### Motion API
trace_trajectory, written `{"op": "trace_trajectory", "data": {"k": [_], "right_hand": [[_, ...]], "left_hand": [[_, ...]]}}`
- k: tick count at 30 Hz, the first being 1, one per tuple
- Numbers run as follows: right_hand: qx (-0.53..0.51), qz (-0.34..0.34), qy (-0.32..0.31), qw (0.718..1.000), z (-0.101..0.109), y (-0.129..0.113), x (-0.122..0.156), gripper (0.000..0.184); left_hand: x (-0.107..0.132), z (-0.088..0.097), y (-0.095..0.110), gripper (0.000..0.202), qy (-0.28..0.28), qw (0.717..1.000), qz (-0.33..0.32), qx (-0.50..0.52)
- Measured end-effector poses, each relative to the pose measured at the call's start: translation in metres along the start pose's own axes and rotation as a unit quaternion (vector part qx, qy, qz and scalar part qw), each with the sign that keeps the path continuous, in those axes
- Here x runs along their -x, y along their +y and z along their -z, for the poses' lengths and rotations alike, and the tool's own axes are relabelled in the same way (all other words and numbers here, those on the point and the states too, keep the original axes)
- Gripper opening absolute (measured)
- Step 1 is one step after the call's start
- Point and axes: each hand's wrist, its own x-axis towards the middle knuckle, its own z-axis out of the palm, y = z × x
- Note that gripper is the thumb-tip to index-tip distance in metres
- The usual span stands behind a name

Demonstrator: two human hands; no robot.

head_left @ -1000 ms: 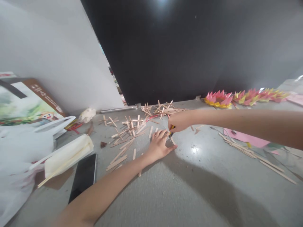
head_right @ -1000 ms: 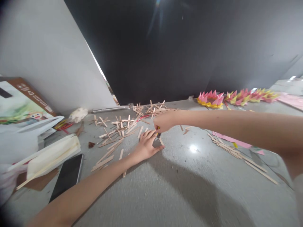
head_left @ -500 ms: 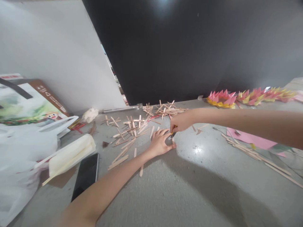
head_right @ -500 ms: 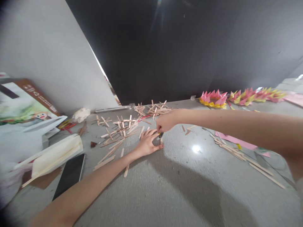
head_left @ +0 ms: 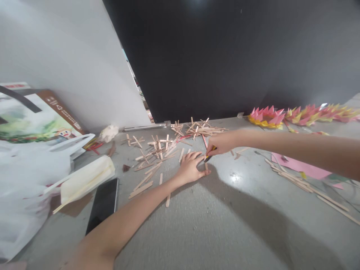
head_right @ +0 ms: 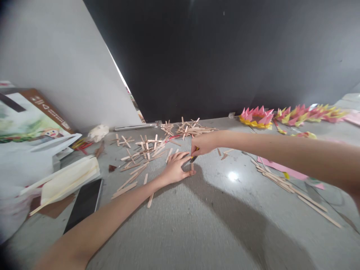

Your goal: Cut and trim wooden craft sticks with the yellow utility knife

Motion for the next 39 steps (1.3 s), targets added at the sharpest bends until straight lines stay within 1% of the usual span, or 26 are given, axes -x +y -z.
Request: {"op": "trace_trajectory", "data": {"k": [3, 6, 12, 15, 17, 20, 24, 27, 32, 36, 39], "right_hand": [[-0.005, 0.005, 0.0, 1.0, -0.001, 0.002, 0.001, 0.034], [0.004, 0.005, 0.0, 1.0, -0.001, 0.002, 0.0, 0.035], [0.041, 0.002, -0.004, 0.999, 0.004, -0.011, -0.008, 0.03], [0.055, 0.004, -0.004, 0.998, 0.008, -0.012, -0.015, 0.027], [0.055, 0.011, -0.006, 0.998, 0.007, -0.007, -0.018, 0.027], [0.029, 0.027, -0.003, 0.999, 0.0, 0.008, -0.016, 0.027], [-0.036, 0.032, 0.025, 0.999, -0.014, 0.025, -0.002, 0.037], [-0.067, 0.034, 0.038, 0.996, -0.019, 0.028, 0.007, 0.042], [-0.025, 0.032, 0.018, 0.999, -0.013, 0.021, 0.001, 0.035], [0.018, 0.02, 0.002, 1.0, -0.003, 0.005, -0.008, 0.027], [0.03, 0.022, -0.004, 0.999, 0.003, -0.005, -0.013, 0.026]], "left_hand": [[0.0, -0.003, -0.003, 0.083, 0.004, 1.0, -0.008, 0.001], [-0.001, -0.004, -0.004, 0.084, 0.005, 1.0, -0.004, 0.002], [-0.003, 0.0, -0.001, 0.087, -0.023, 1.0, 0.009, 0.004], [-0.003, 0.001, 0.0, 0.085, -0.025, 1.0, 0.006, -0.005], [-0.003, 0.001, 0.0, 0.084, -0.018, 1.0, 0.003, -0.006], [-0.003, -0.001, -0.001, 0.082, -0.006, 1.0, 0.004, 0.002], [-0.003, -0.002, -0.001, 0.08, -0.002, 1.0, 0.006, 0.011], [-0.003, -0.002, 0.0, 0.084, -0.006, 1.0, 0.013, 0.011], [-0.003, 0.0, 0.0, 0.083, -0.009, 1.0, 0.02, 0.012], [-0.004, 0.0, -0.001, 0.085, -0.009, 1.0, 0.017, 0.012], [-0.004, -0.001, -0.001, 0.085, -0.015, 1.0, 0.017, 0.004]]}}
